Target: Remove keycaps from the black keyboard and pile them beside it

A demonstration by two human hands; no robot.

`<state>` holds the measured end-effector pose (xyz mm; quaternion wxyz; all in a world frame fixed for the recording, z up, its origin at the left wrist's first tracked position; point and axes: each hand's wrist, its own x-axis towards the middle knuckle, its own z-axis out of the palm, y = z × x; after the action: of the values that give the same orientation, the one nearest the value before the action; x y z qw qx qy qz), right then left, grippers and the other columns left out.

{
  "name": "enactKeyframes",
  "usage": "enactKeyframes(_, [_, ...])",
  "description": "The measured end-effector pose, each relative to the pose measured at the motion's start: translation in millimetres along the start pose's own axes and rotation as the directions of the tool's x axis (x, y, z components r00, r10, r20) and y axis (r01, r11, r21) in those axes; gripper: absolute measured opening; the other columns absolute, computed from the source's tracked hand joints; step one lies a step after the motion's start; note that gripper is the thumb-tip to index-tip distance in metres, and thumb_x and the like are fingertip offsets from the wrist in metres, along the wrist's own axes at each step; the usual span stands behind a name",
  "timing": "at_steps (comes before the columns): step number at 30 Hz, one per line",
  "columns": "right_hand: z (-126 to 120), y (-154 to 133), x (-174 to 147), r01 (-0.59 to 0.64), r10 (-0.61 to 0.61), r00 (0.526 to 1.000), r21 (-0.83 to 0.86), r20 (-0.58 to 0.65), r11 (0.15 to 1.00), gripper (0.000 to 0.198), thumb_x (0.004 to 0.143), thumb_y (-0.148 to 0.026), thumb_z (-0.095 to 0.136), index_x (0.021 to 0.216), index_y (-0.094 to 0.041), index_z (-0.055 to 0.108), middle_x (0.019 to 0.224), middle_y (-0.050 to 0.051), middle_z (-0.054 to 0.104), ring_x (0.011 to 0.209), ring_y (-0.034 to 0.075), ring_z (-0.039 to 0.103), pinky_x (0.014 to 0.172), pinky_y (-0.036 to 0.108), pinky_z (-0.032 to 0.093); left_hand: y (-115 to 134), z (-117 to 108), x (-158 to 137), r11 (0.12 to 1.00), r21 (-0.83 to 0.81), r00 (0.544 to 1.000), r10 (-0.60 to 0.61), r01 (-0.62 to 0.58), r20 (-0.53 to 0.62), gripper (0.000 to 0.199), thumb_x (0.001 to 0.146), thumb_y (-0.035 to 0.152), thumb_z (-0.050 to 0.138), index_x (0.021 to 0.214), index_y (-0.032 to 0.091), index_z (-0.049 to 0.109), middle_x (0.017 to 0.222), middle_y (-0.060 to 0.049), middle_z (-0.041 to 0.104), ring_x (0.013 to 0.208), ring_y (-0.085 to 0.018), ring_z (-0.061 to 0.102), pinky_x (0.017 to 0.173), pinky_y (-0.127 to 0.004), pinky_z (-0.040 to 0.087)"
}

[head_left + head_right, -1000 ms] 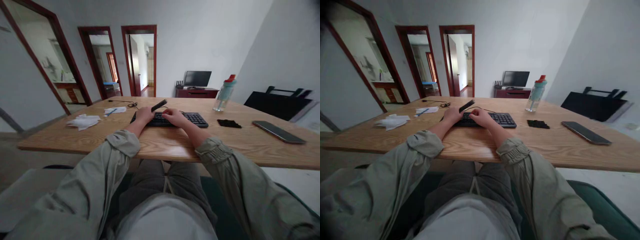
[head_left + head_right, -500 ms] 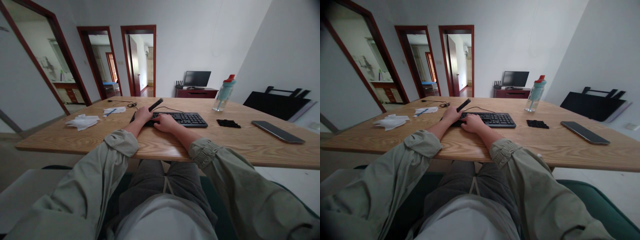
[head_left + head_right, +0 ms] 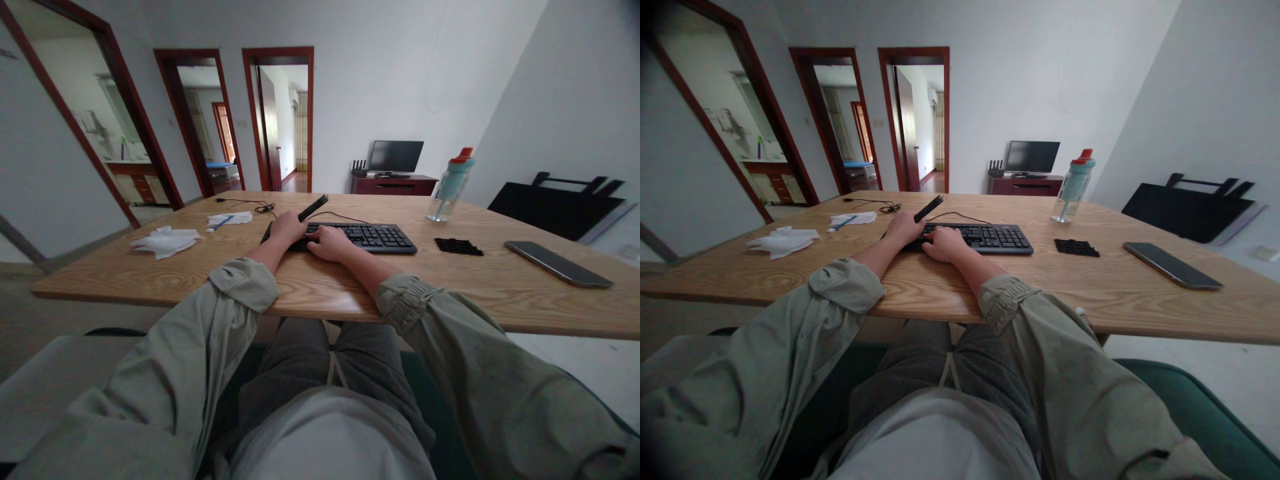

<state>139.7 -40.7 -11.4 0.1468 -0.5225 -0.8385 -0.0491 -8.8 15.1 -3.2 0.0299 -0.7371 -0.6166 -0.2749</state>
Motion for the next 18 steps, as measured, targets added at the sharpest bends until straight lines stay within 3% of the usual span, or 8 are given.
enactKeyframes(18, [9, 3, -2, 0.053, -0.053, 0.993, 0.000, -0.108, 0.999, 0.047, 0.089, -0.041, 0.046, 0.125, -0.023, 0.069, 0.120, 0.012, 0.066, 0.114, 0.030, 0.056, 0.096, 0.045, 0.038, -19, 5, 7, 0.995, -0.095, 0.999, 0.039, -0.037, 0.028, 0.032, 0.080, 0.035, 0.054, 0.095, 0.018, 0.076, 0.093, -0.012, 0.075, 0.086, -0.026, 0.068, 0.073, -0.030, 0.050])
